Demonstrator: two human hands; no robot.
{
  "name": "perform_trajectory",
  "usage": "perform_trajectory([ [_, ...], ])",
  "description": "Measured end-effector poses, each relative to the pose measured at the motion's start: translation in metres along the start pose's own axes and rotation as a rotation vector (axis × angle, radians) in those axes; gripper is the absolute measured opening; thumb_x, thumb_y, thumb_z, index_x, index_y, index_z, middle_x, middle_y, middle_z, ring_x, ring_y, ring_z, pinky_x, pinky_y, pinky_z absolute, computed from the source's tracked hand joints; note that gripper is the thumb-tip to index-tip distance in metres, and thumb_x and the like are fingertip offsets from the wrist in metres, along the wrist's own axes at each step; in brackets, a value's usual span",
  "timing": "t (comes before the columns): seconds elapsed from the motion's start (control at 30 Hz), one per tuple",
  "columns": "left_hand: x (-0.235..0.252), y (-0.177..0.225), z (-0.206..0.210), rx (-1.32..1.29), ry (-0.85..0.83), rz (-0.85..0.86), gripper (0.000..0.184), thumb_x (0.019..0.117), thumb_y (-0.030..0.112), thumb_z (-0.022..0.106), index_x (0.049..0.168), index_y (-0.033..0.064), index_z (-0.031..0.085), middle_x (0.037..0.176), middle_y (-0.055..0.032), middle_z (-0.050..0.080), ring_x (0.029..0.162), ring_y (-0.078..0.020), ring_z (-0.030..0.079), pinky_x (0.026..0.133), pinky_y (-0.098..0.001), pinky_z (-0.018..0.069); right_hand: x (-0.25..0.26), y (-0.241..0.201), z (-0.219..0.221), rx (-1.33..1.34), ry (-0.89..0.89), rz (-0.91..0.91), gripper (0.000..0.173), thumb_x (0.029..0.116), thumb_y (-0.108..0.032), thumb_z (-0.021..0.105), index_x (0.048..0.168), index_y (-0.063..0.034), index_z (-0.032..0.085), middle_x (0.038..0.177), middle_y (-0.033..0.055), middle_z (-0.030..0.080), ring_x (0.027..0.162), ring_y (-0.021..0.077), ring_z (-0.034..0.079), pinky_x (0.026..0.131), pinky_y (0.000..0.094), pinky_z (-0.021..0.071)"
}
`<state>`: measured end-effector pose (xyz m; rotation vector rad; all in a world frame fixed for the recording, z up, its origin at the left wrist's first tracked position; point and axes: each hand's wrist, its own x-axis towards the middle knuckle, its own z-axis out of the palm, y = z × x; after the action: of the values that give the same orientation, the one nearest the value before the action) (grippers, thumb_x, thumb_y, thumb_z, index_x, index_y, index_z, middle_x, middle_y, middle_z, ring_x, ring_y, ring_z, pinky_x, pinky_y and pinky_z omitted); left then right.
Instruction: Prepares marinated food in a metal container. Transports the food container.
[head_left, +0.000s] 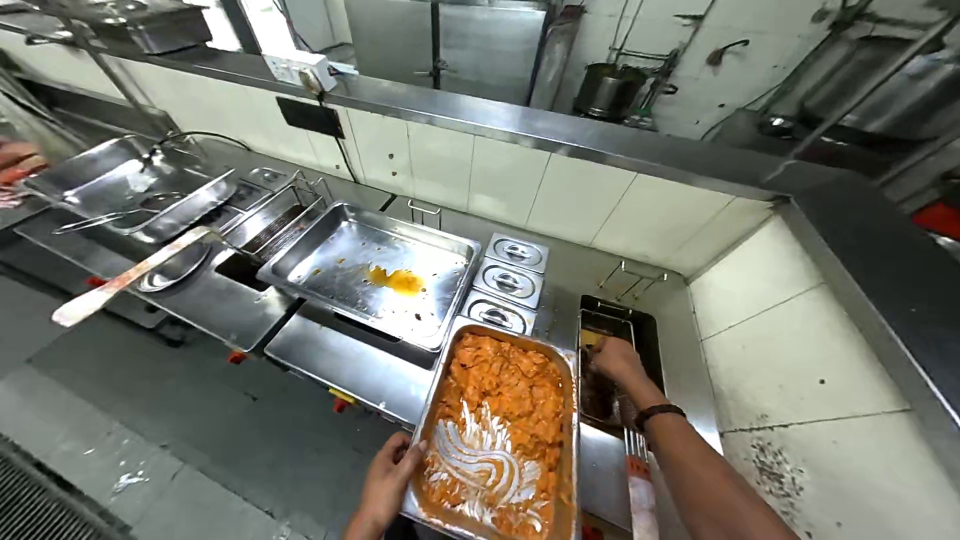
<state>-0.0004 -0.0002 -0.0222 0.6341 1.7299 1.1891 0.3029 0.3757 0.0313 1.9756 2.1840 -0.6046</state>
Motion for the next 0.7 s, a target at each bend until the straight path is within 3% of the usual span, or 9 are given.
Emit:
perform_trajectory([
  [0.1, 0.001, -0.001, 0.001, -0.046, -0.014, 0.029, 0.034, 0.0934, 0.04, 0.066, 0.099, 0.0064, 0.067, 0.081, -0.0058, 0.068, 0.074, -0.0175, 0.067, 0.071, -0.0383, 0.0586, -0.064, -0.041, -0.026, 0.151, 0.278, -0.115, 0.018, 0.096, -0.018, 0.066, 0.101, -0.0024, 0.073, 0.102, 0.0218, 0.071, 0.097, 0.0402, 0.069, 0.085, 0.063, 0.0539],
  [0.13, 0.002, -0.002, 0.002, -0.064, -0.016, 0.033, 0.034, 0.0931, 0.04, 0.066, 0.099, 0.0063, 0.067, 0.081, -0.0056, 0.068, 0.073, -0.0173, 0.067, 0.071, -0.0379, 0.0584, -0.091, -0.059, -0.029, 0.185, 0.295, -0.194, 0.02, 0.0979, -0.019, 0.063, 0.106, -0.003, 0.074, 0.107, 0.0205, 0.071, 0.101, 0.0386, 0.068, 0.088, 0.0617, 0.0541],
  [0.2, 0.003, -0.003, 0.003, -0.083, -0.016, 0.038, 0.033, 0.0929, 0.04, 0.066, 0.097, 0.0066, 0.066, 0.079, -0.0048, 0.067, 0.072, -0.0167, 0.066, 0.07, -0.0374, 0.0577, -0.141, -0.098, -0.019, 0.164, 0.163, -0.358, 0.028, 0.101, -0.021, 0.057, 0.116, -0.0045, 0.073, 0.119, 0.017, 0.07, 0.111, 0.0331, 0.067, 0.098, 0.0546, 0.0538],
  [0.23, 0.003, -0.003, 0.003, -0.08, -0.021, 0.035, 0.033, 0.0931, 0.04, 0.066, 0.097, 0.0069, 0.066, 0.078, -0.0048, 0.067, 0.072, -0.0167, 0.066, 0.07, -0.0376, 0.0577, -0.16, -0.116, -0.004, 0.125, 0.077, -0.445, 0.029, 0.1016, -0.021, 0.055, 0.118, -0.0052, 0.073, 0.123, 0.0153, 0.069, 0.115, 0.0303, 0.066, 0.102, 0.0506, 0.0528],
  [0.33, 0.003, 0.0, 0.002, -0.059, -0.035, 0.026, 0.033, 0.0944, 0.04, 0.065, 0.098, 0.0067, 0.066, 0.079, -0.0054, 0.067, 0.073, -0.0172, 0.067, 0.071, -0.0384, 0.0582, -0.184, -0.156, 0.06, 0.027, -0.002, -0.627, 0.029, 0.1004, -0.015, 0.053, 0.121, -0.0074, 0.072, 0.126, 0.0122, 0.068, 0.115, 0.0275, 0.067, 0.1, 0.0449, 0.0555],
  [0.47, 0.004, -0.001, 0.002, 0.022, -0.035, 0.011, 0.034, 0.0937, 0.044, 0.064, 0.098, 0.0103, 0.067, 0.079, -0.0031, 0.067, 0.073, -0.0161, 0.067, 0.072, -0.0397, 0.0579, -0.187, -0.175, 0.122, -0.078, 0.059, -0.548, 0.035, 0.1011, -0.009, 0.048, 0.13, -0.005, 0.067, 0.139, 0.0143, 0.063, 0.13, 0.029, 0.06, 0.109, 0.0435, 0.0501],
  [0.57, 0.004, -0.003, 0.001, 0.052, -0.039, 0.003, 0.037, 0.0926, 0.047, 0.065, 0.096, 0.0111, 0.067, 0.076, -0.0025, 0.066, 0.07, -0.0168, 0.066, 0.07, -0.0408, 0.0572, -0.201, -0.165, 0.13, -0.128, 0.046, -0.481, 0.031, 0.101, -0.013, 0.051, 0.124, -0.0071, 0.071, 0.131, 0.0161, 0.066, 0.123, 0.0306, 0.064, 0.104, 0.0446, 0.0536],
  [0.63, 0.005, -0.002, 0.001, 0.059, -0.053, -0.004, 0.038, 0.0923, 0.049, 0.065, 0.096, 0.0113, 0.067, 0.074, -0.0025, 0.064, 0.069, -0.0171, 0.064, 0.069, -0.0414, 0.0564, -0.212, -0.149, 0.126, -0.175, 0.026, -0.473, 0.026, 0.1, -0.019, 0.053, 0.111, -0.0085, 0.075, 0.115, 0.0148, 0.07, 0.112, 0.0309, 0.068, 0.094, 0.0461, 0.0575],
  [0.7, 0.006, -0.002, 0.001, 0.061, -0.057, 0.0, 0.038, 0.0919, 0.05, 0.065, 0.096, 0.0116, 0.066, 0.073, -0.0022, 0.064, 0.068, -0.017, 0.064, 0.069, -0.0414, 0.0561, -0.221, -0.133, 0.12, -0.214, -0.005, -0.487, 0.025, 0.0983, -0.024, 0.056, 0.101, -0.0116, 0.077, 0.106, 0.0107, 0.072, 0.113, 0.0307, 0.066, 0.096, 0.048, 0.0548],
])
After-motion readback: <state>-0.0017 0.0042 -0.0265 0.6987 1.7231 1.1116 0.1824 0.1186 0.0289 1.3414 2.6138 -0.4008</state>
